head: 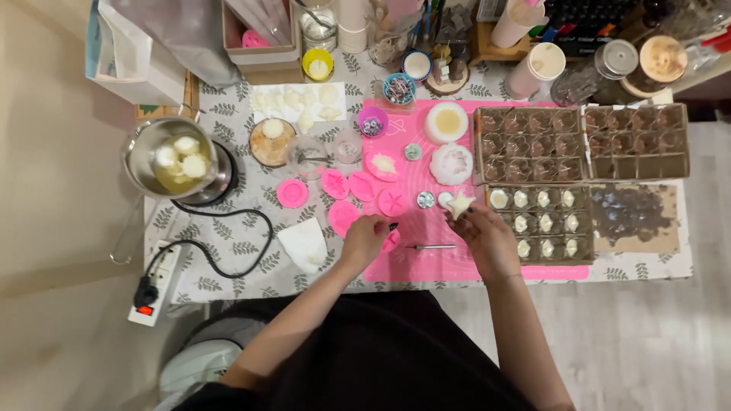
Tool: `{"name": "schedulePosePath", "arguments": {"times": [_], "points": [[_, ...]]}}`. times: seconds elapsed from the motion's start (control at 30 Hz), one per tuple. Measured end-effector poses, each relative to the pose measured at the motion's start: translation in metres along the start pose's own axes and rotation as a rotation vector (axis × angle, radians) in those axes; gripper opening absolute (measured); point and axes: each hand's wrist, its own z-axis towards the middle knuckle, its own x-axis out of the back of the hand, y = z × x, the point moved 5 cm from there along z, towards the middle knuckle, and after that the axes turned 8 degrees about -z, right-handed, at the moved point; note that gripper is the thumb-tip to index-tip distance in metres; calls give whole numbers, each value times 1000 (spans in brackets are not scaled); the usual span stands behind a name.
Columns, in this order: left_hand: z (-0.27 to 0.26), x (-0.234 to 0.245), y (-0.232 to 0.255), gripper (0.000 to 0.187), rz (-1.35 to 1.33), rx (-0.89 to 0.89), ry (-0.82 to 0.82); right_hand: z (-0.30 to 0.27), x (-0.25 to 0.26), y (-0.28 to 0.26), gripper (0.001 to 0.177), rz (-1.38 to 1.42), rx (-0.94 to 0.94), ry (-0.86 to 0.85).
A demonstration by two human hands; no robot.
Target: Removing molded wax stars from a silicone mold and preparing for melting more wax.
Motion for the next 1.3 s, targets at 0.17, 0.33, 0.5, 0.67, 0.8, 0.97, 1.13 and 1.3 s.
{"name": "schedulePosePath", "arguments": {"times": [0.17,0.33,0.5,0.67,0.8,0.97,1.13,1.3], "points": [[-18,-3,43,20,129,-341,136,3,-16,-14,18,-80,1,-84],[-52,28,107,24,-68,-132,198,-10,-60,-22,24,-383,1,-262],[-51,14,81,24,-980,149,-12,-23,-89,-26,33,-620,95,-382],[-64,41,74,21,-1178,158,123,-31,-81,-33,29,-852,152,-320],[-83,74,99,16,-1342,139,204,-1,-27,47,24,-1470,478,-324],[-100,99,115,19,-1488,137,230,-10,-22,77,40,-1714,901,-361],[-114,128,127,26,-1560,90,229,-1,-37,74,33,-1814,887,-376],[-128,180,135,37,-1384,-77,342,-54,-152,-34,18,-1184,470,-255]]}}
